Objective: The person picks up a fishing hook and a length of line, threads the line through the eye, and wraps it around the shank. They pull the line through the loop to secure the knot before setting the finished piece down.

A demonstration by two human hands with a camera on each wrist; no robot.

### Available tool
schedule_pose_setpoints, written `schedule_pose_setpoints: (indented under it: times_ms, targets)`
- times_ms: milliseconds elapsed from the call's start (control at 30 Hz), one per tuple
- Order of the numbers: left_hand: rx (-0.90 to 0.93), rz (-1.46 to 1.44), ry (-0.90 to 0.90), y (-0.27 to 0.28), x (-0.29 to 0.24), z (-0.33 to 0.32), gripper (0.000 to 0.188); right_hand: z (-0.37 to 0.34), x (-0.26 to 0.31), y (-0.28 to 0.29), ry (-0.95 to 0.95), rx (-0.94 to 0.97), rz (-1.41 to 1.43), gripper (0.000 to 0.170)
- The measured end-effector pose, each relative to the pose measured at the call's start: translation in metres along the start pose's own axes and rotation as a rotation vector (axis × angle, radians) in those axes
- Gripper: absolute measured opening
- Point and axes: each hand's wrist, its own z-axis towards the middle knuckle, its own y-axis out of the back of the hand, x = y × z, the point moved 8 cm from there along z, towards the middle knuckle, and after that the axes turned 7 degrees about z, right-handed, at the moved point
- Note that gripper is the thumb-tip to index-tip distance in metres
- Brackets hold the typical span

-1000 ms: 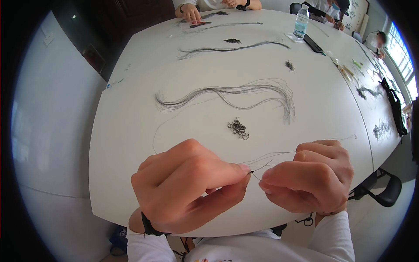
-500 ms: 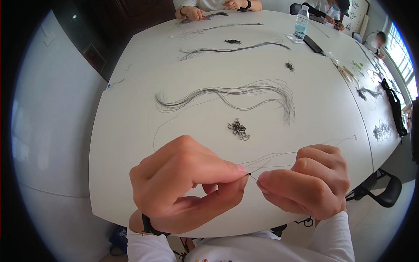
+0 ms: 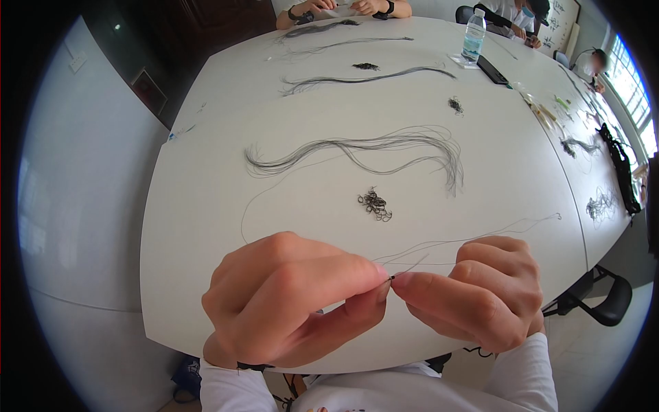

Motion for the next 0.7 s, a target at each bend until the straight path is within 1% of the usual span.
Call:
schedule_pose_setpoints:
  times_ms: [133, 333, 433, 533, 633, 700]
  targets:
    - [-0.017, 0.046, -0.038, 0.001, -0.003, -0.001, 0.023, -0.001, 0.0, -0.001, -0.017, 0.027, 0.0, 0.041]
    - [-0.042, 0.141, -0.146, 0.002, -0.009, -0.003, 0.025, -0.001, -0.001, 0.002, -0.078, 0.035, -0.009, 0.039]
    - [-0.155, 0.201, -0.132, 0.005, -0.012, -0.004, 0.032, -0.001, -0.002, 0.002, -0.103, 0.032, 0.0, 0.038]
    - [-0.17, 0.279, -0.192, 0.003, -0.017, -0.006, 0.033, -0.002, -0.002, 0.0, -0.104, 0.035, 0.008, 0.036]
    - [-0.146, 0.309, -0.268, 0.001, -0.019, -0.008, 0.031, -0.001, -0.002, 0.0, -0.093, 0.045, 0.024, 0.035]
    - [-0.149, 0.329, -0.277, 0.001, -0.021, -0.008, 0.029, -0.001, -0.002, 0.0, -0.089, 0.055, 0.029, 0.035]
